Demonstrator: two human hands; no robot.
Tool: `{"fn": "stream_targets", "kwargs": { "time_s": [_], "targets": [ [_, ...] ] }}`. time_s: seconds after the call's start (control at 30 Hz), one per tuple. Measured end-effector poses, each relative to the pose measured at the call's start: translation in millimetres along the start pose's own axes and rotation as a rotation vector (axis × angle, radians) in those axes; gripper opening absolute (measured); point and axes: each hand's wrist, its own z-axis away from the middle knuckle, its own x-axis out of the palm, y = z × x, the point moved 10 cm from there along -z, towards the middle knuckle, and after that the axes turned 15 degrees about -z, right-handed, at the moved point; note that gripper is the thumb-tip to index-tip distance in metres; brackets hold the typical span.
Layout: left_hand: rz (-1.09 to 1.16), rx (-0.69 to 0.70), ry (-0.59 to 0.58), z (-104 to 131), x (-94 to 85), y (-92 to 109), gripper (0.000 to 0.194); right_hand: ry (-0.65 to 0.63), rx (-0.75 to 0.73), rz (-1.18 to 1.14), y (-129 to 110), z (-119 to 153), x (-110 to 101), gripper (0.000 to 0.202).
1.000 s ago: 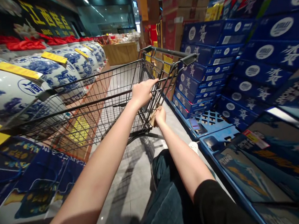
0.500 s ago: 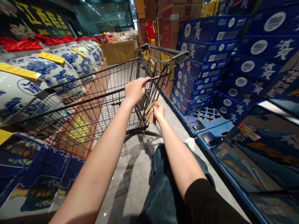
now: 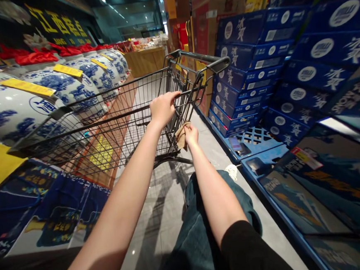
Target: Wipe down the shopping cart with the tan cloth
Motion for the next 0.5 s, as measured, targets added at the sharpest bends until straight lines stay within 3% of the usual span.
{"fn": "stream_targets", "kwargs": {
  "time_s": [0.07, 0.27, 0.5],
  "targets": [
    [0.000, 0.003, 0.001, 1, -0.5, 0, 0.052, 0.038, 0.004, -0.020, -4, -1, -2, 0.014],
    [0.009, 0.006, 0.009, 5, -2.5, 1, 0.055, 0.115, -0.069, -0.156, -49, -32, -13, 0.019],
    [0.008, -0.006, -0.006, 4, -2.2, 2, 0.054, 0.154, 0.109, -0.042, -8, 9, -4, 0.008]
  ]
}}
